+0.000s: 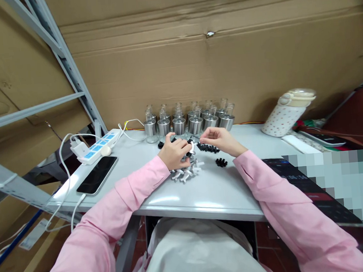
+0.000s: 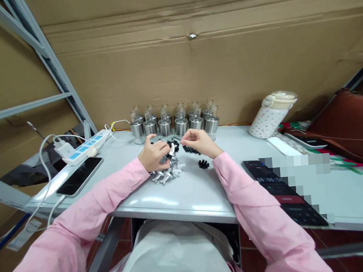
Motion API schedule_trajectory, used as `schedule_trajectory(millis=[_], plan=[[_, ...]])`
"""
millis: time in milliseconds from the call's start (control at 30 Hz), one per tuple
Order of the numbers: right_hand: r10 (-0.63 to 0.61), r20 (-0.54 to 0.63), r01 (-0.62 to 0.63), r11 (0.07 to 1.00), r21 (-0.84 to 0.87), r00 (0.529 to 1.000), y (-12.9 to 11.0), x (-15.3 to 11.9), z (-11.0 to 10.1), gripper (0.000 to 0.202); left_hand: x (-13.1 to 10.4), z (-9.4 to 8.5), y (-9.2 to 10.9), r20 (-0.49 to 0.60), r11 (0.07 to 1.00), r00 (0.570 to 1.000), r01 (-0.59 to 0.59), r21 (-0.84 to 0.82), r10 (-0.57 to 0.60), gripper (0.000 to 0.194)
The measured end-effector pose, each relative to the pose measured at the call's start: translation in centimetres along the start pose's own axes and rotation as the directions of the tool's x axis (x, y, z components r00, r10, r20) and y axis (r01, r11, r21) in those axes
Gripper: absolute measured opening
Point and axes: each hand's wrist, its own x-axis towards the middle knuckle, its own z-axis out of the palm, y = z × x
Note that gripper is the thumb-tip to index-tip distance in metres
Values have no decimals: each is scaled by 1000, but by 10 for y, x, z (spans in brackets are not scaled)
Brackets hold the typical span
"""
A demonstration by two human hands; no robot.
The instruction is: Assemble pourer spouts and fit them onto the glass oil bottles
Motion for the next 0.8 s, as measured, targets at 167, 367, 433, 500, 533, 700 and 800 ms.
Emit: schedule_trajectory(millis=[167,367,433,500,533,700,800], plan=[[23,64,-28,996,82,998,-6,-2,7,33,-1,2,-1,-19,999,1000,8,38,-8,24],[38,52,-44,993,109,998,-9,-3,8,33,-1,2,-2,-17,998,999,35,61,-34,23],[36,24,-39,992,124,999,-9,-3,8,33,0,2,-1,-14,998,1000,23,63,-22,22],[38,16,-40,991,129,999,-8,-3,8,34,0,1,-1,-17,998,1000,13,65,-12,22],[39,21,-42,991,127,999,-8,-3,8,34,0,1,-1,-20,998,1000,12,65,-10,22],[34,66,-41,993,110,997,-7,-3,9,33,-1,3,-1,-32,998,999,19,67,-17,23],[36,76,-45,993,108,996,-6,-3,9,33,-1,3,-1,-29,997,999,28,67,-26,23]])
